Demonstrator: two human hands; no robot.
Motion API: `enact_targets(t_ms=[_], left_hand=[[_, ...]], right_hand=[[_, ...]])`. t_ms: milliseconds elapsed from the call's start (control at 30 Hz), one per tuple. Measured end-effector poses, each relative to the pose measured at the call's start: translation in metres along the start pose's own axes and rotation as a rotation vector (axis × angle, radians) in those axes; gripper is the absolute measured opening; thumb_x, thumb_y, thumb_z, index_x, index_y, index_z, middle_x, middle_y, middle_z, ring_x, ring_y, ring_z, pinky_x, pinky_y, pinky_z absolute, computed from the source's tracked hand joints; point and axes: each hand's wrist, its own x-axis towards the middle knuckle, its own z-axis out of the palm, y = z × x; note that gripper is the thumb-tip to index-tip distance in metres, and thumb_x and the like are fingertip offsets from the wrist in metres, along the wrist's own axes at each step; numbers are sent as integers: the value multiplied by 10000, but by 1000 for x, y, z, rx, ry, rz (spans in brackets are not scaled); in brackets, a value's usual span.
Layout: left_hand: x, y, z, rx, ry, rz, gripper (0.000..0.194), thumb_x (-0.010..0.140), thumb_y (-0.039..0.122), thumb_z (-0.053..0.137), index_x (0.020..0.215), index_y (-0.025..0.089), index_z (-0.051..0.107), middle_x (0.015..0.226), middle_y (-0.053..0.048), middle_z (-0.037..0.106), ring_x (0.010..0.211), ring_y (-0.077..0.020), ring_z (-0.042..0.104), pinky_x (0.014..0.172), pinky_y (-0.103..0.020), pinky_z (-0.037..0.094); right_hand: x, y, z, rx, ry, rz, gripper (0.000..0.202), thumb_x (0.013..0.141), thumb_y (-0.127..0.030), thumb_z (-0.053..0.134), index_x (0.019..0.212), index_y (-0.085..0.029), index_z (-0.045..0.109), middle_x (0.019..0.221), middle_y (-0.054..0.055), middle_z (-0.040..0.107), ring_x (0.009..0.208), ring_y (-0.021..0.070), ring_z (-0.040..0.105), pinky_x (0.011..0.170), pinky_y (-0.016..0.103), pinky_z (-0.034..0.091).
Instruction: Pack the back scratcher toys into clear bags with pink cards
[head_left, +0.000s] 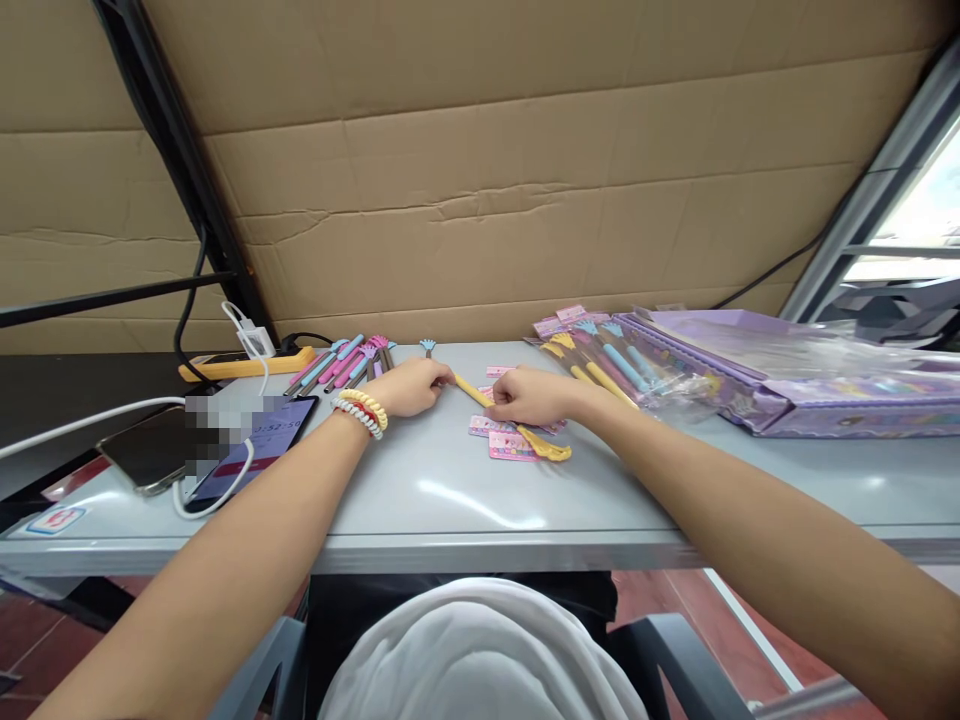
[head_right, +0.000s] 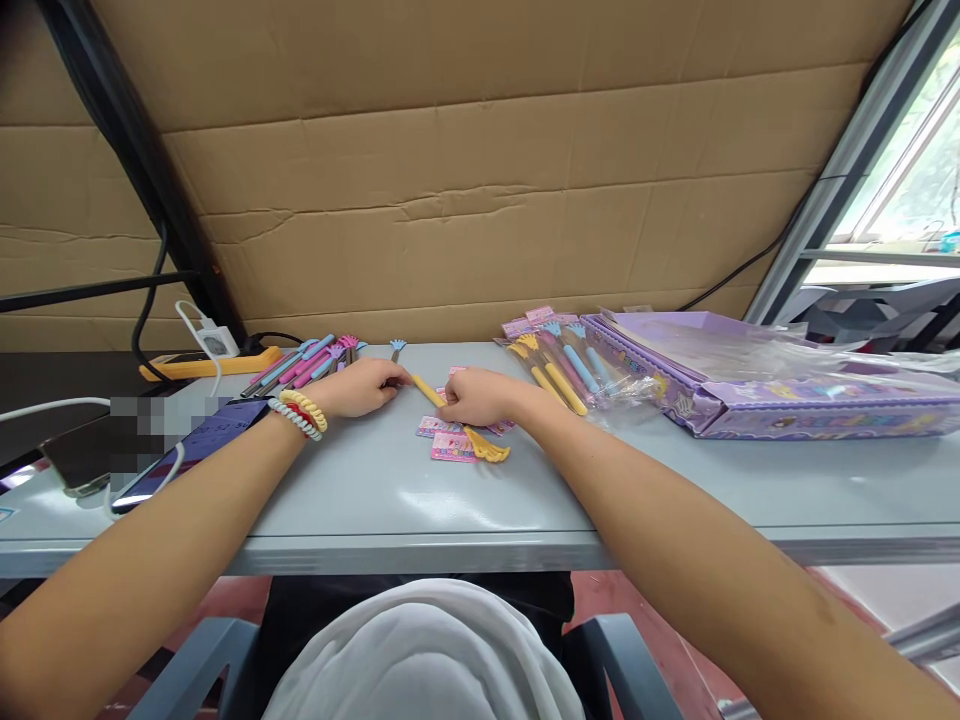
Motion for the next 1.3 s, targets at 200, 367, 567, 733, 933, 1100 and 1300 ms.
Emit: enact_targets(t_ms=[200,367,567,733,933,1100,1300], left_hand=[[-3,5,-4,-19,186,6,391,793,189,466,1165,141,575,1129,-84,624,1020,-191,571,927,-302,431],[-2,6,-2,-5,195,99,405,821,292,492,1201,164,552,1186,-79,584,1112,-208,514,979,-334,386],[-1,8,-5,49,323,104,270,864,260,433,1036,191,631,1039,-58,648,979,-198,548,842,-315,413],[-4,18,-11,-123,447,-16,332,897,406,393,952,176,626,700,-8,618,619,-129,510,564,-244,347],[-3,27,-7,-187,283,204,331,889,419,418,905,193,660,645,24,587,563,-93,456,572,-227,325],[-2,22,-8,-178,291,134,412,875,497,391,960,204,669,782,-7,655,657,-123,536,621,-242,395],[-2,-5,-10,-23,387,-253,344,831,328,441,1063,171,640,1057,-78,661,936,-202,595,824,-301,446]], right_hand=[[0,-1,2,-39,46,-29,280,795,-344,463,563,-190,449,506,16,524,459,122,467,478,254,302],[-2,-5,2,36,159,-78,273,805,-344,466,585,-183,472,501,12,530,449,111,456,487,239,323],[-8,-12,-9,539,189,-88,256,796,-346,462,612,-169,488,538,7,555,470,93,459,467,216,343],[-4,-5,-7,930,346,-179,209,822,-332,451,864,-147,539,567,-2,564,448,91,441,431,219,339],[3,-6,8,851,423,-308,356,817,-485,529,958,-158,543,647,-26,536,507,70,442,461,203,354],[6,-8,8,882,505,-284,394,831,-555,469,821,-164,513,669,-7,550,459,67,445,444,220,348],[3,3,1,403,843,-107,400,878,-531,368,670,-196,438,576,-5,489,522,117,443,517,252,304]])
